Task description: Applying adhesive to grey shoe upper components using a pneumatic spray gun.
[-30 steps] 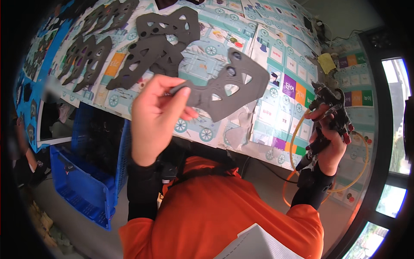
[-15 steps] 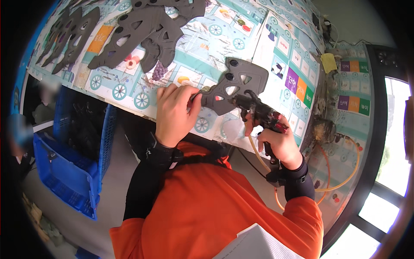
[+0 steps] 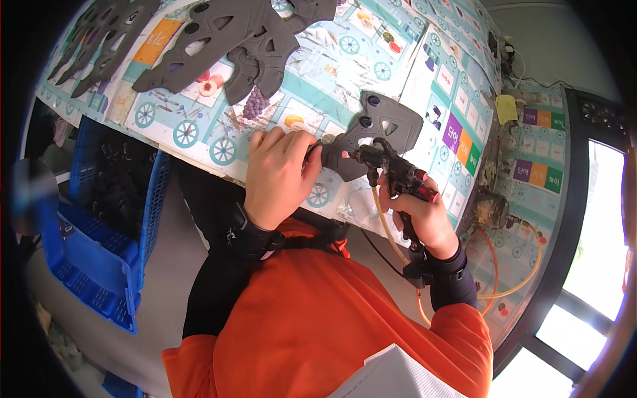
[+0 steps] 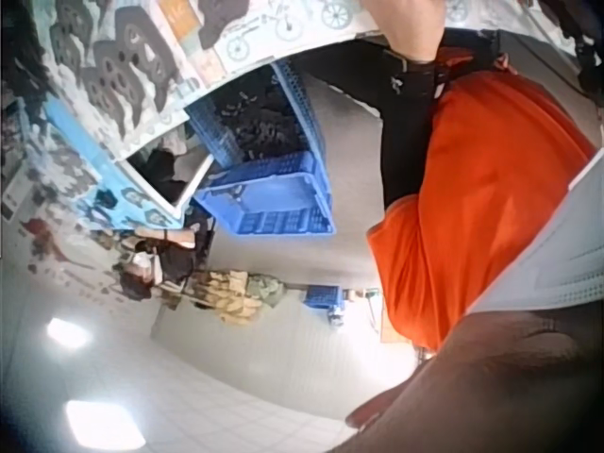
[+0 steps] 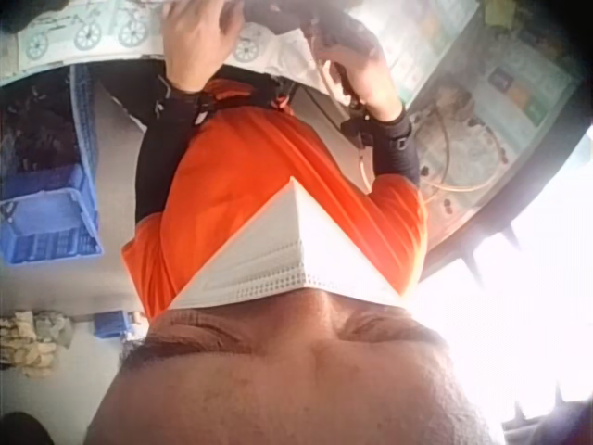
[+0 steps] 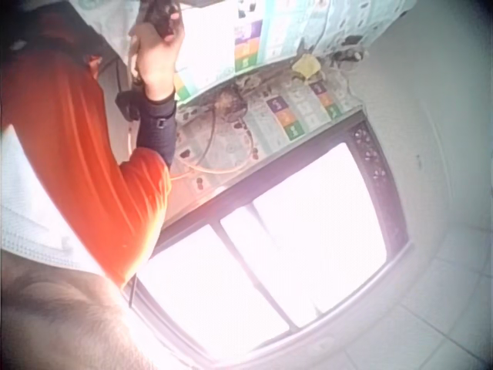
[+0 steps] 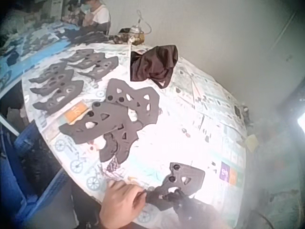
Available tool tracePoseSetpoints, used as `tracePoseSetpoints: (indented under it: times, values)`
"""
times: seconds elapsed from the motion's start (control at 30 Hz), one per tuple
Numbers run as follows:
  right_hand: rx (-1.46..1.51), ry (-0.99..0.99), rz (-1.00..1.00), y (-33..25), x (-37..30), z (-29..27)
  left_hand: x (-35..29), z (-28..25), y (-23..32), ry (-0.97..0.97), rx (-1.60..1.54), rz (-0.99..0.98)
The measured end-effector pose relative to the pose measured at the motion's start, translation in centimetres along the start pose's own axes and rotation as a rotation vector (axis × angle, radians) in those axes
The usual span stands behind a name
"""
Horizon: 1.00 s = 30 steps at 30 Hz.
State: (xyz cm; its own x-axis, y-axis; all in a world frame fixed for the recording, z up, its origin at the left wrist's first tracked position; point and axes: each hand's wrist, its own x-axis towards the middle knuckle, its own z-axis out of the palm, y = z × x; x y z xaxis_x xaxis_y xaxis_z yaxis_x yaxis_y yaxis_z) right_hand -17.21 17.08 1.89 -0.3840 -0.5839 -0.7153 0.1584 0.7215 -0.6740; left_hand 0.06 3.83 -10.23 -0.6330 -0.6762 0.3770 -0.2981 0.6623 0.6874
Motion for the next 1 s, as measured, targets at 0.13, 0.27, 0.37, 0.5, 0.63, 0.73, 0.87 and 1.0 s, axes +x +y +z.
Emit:
tracePoseSetpoints:
  times: [0.13, 0.27, 0.37, 0.5, 0.63, 0.73, 0.87, 1.0]
  values:
    - [0.04, -0.015, -0.061, 0.1, 0.0, 0.2, 0.0, 0.0, 0.0, 0.03, 0.005, 0.004]
    - [0.038, -0.042, -0.072, 0.2, 0.2, 0.3, 0.0, 0.0, -0.1, 0.028, 0.015, 0.007]
    - [0.029, -0.05, -0.065, 0.2, 0.2, 0.4, 0.1, 0.2, -0.1, 0.059, 0.018, 0.024]
    - [0.016, -0.033, 0.001, 0.4, 0.0, 0.4, 0.0, 0.2, -0.1, 0.023, 0.014, 0.025]
    - [0.051, -0.115, -0.071, 0.7, -0.2, 0.3, -0.1, 0.2, -0.1, 0.044, 0.012, 0.023]
    - [0.033, -0.143, -0.056, 1.1, -0.5, 0.2, -0.1, 0.2, -0.1, 0.039, 0.017, 0.021]
    - [0.02, -0.118, -0.036, 1.4, -0.9, 0.1, -0.1, 0.2, 0.0, 0.036, 0.023, 0.017]
    - [-0.019, -0.04, 0.031, 1.6, -1.2, 0.0, -0.1, 0.2, 0.0, 0.005, 0.018, 0.012]
